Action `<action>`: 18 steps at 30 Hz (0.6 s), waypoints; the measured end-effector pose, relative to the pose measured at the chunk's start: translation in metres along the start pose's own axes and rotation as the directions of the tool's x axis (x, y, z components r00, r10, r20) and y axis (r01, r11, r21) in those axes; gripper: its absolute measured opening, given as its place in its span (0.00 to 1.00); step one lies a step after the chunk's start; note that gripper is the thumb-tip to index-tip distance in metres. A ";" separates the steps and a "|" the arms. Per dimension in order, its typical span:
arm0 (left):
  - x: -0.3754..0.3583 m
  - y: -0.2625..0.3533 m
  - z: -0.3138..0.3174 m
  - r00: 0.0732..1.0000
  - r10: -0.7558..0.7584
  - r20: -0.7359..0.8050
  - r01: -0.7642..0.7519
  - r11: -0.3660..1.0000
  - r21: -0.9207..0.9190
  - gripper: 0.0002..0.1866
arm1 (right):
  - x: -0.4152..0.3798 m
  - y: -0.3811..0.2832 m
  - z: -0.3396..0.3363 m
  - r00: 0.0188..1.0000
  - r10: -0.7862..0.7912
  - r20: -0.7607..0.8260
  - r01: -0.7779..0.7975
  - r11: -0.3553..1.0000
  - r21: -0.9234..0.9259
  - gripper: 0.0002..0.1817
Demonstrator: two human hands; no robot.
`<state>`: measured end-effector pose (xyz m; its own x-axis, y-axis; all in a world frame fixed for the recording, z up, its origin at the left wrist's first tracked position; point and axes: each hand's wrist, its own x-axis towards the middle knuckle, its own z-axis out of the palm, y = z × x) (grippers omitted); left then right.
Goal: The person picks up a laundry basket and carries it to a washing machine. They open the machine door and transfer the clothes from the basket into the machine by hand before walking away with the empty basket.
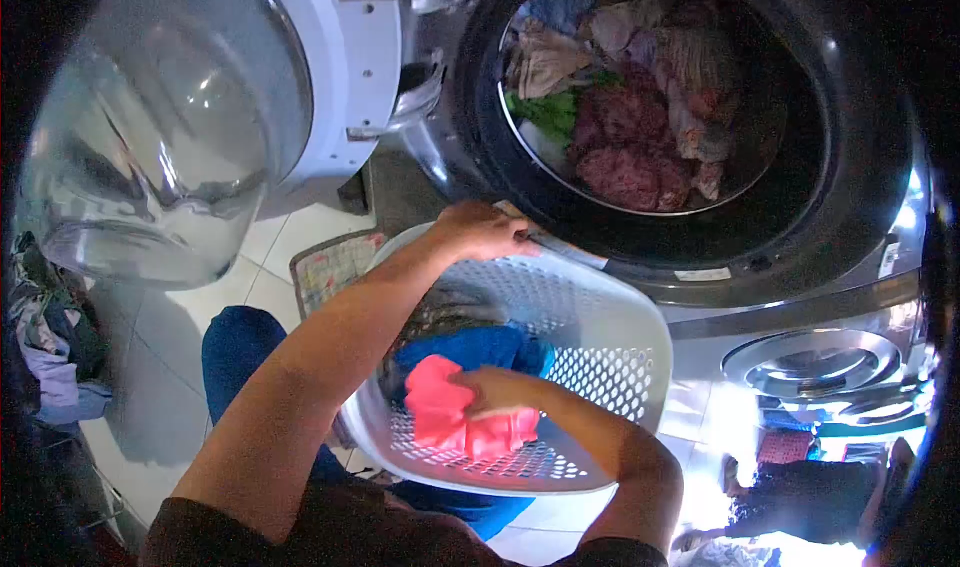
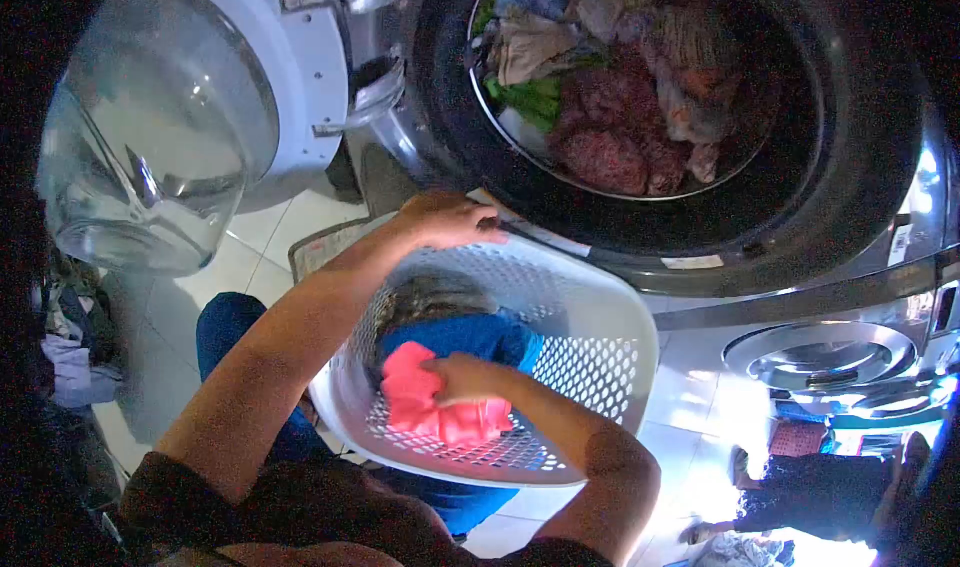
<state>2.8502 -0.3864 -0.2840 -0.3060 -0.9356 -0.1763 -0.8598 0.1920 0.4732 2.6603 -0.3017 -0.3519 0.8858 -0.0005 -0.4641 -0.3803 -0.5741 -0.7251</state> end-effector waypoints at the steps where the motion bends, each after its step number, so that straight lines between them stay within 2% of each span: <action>1: 0.001 0.000 -0.002 1.000 -0.006 0.024 0.006 1.000 0.010 0.31 | -0.017 -0.048 -0.034 0.999 0.028 0.043 -0.034 0.986 0.163 0.38; 2: 0.001 0.000 -0.001 1.000 -0.009 0.013 0.009 1.000 0.024 0.31 | -0.032 -0.089 -0.064 0.995 0.049 0.086 -0.075 0.943 0.323 0.38; 5: 0.002 -0.001 0.008 0.999 0.013 -0.031 -0.012 0.999 0.049 0.30 | -0.057 -0.107 -0.089 0.965 -0.131 -0.227 0.209 0.907 0.366 0.39; 7: 0.004 -0.004 0.012 0.996 0.047 -0.075 -0.043 0.998 0.045 0.29 | -0.058 -0.109 -0.105 0.941 -0.022 -0.337 0.170 0.893 0.416 0.41; 8: 0.004 -0.007 0.015 0.995 0.055 -0.088 -0.052 0.998 0.036 0.29 | -0.058 -0.109 -0.116 0.883 -0.036 -0.468 0.256 0.873 0.416 0.40; 9: 0.006 -0.009 0.017 0.994 0.057 -0.098 -0.054 0.998 0.030 0.29 | -0.055 -0.099 -0.131 0.813 0.071 -0.578 0.281 0.821 0.497 0.39; 10: 0.008 -0.012 0.020 0.993 0.058 -0.106 -0.056 0.998 0.018 0.29 | -0.053 -0.061 -0.161 0.639 0.059 -0.767 0.317 0.888 0.333 0.36; 12: 0.014 -0.021 0.026 0.992 0.044 -0.117 -0.043 0.999 0.005 0.29 | -0.064 -0.026 -0.233 0.367 0.204 -0.908 0.318 0.890 0.328 0.35; 14: 0.023 -0.034 0.038 0.991 0.016 -0.130 -0.020 0.999 -0.028 0.29 | -0.085 0.021 -0.315 0.087 0.282 -0.955 0.411 0.864 0.292 0.34; 16: 0.042 -0.052 0.059 0.989 -0.021 -0.147 0.011 0.998 -0.064 0.29 | -0.099 0.055 -0.369 -0.185 0.342 -0.921 0.491 0.844 0.215 0.33; 17: -0.006 0.009 -0.008 0.999 -0.019 -0.030 0.019 1.000 0.024 0.29 | -0.101 0.060 -0.378 -0.283 0.334 -0.899 0.466 0.867 0.176 0.32; 18: -0.001 0.001 0.000 0.999 -0.021 -0.034 0.022 0.999 0.030 0.29 | -0.097 0.059 -0.374 -0.322 0.275 -0.906 0.374 0.916 0.145 0.32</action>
<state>2.8494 -0.3851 -0.2831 -0.2734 -0.9490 -0.1568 -0.8781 0.1797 0.4434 2.6513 -0.6414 -0.1595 -0.1487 -0.8995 0.4107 -0.0555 -0.4071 -0.9117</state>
